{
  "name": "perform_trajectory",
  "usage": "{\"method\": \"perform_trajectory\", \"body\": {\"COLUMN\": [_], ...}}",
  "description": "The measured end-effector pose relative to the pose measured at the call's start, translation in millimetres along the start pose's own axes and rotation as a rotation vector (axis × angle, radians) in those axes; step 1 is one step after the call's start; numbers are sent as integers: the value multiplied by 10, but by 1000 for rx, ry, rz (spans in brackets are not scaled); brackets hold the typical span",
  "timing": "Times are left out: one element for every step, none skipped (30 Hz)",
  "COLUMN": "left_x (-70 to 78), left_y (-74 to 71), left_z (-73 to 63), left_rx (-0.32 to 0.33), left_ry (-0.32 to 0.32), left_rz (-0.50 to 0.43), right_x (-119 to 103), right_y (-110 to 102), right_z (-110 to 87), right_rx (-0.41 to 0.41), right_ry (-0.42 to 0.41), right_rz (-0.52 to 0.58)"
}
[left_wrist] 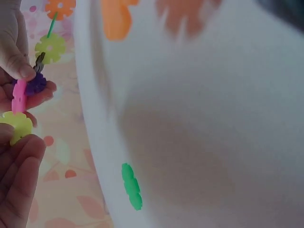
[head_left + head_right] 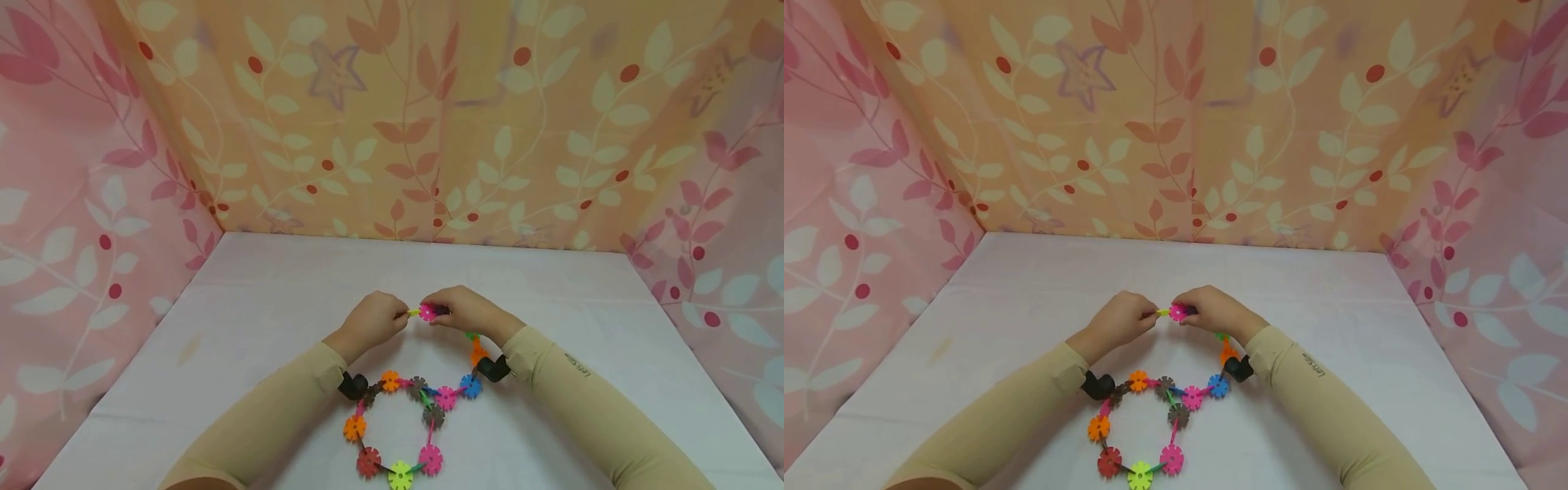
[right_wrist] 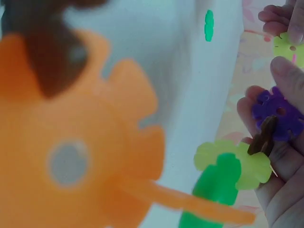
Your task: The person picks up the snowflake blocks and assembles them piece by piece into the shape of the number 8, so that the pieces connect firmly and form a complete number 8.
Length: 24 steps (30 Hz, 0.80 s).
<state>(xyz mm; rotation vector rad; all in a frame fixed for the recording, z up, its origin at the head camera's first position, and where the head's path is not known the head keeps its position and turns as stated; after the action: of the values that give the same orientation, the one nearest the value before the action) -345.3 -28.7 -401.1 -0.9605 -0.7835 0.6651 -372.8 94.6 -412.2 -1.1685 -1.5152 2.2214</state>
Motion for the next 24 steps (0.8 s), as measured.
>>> {"method": "perform_trajectory", "body": {"left_x": [-7, -9, -6, 4, 19, 37, 55, 76, 94, 111, 124, 136, 148, 162, 178, 194, 207, 216, 219, 217, 207, 197, 185, 175], "left_y": [4, 5, 4, -1, -8, -11, -14, -21, -26, -30, -29, -32, -36, -40, -45, -48, -46, -46, -38, -28, -15, -6, 0, 1], "left_z": [-2, -5, -6, -5, -5, -3, -1, 1, 5, 9, 13, 18, 25, 32, 40, 49, 58, 68, 77, 86, 94, 99, 103, 105], "left_rx": [-3, -5, -3, -2, 0, 0, 0, 4, 6, 10, 15, 19, 24, 29, 33, 36, 34, 30, 24, 18, 10, 7, 5, 6], "left_ry": [-2, -3, -3, 2, 10, 20, 29, 36, 40, 42, 44, 39, 34, 33, 33, 37, 41, 41, 43, 44, 42, 40, 38, 35], "left_rz": [2, 7, 9, 6, 8, 15, 23, 39, 52, 68, 82, 97, 107, 116, 126, 132, 143, 156, 166, 177, 187, 187, 188, 186], "right_x": [3, 8, 13, 21, 26, 28, 33, 35, 35, 37, 39, 43, 51, 56, 63, 73, 81, 89, 97, 104, 109, 114, 115, 115], "right_y": [-1, -2, -5, -8, -14, -18, -23, -27, -30, -32, -35, -37, -39, -42, -45, -50, -55, -59, -63, -65, -68, -70, -70, -69], "right_z": [0, 1, 3, 5, 7, 11, 16, 20, 24, 29, 33, 35, 37, 38, 38, 37, 35, 33, 31, 30, 29, 29, 30, 32], "right_rx": [1, 2, 5, 8, 13, 19, 24, 29, 32, 35, 37, 38, 38, 39, 40, 44, 47, 52, 57, 61, 67, 74, 79, 82], "right_ry": [2, 4, 8, 15, 21, 21, 25, 25, 23, 27, 32, 40, 55, 67, 84, 102, 116, 128, 138, 145, 150, 153, 155, 156], "right_rz": [1, 0, -4, -7, -11, -18, -25, -31, -37, -39, -40, -36, -33, -30, -27, -25, -23, -22, -26, -28, -29, -27, -26, -24]}}
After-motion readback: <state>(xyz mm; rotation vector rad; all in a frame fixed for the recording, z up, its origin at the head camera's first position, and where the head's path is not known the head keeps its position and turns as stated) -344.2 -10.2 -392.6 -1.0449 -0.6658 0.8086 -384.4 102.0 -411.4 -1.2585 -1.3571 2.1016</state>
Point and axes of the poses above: each hand's wrist, its own z-axis towards the middle knuckle, its own y-axis out of the palm, x = y × z, the point moved 7 cm from there along z, towards the middle knuckle, and after that the axes turned 7 degrees about x, right-handed, at the moved point
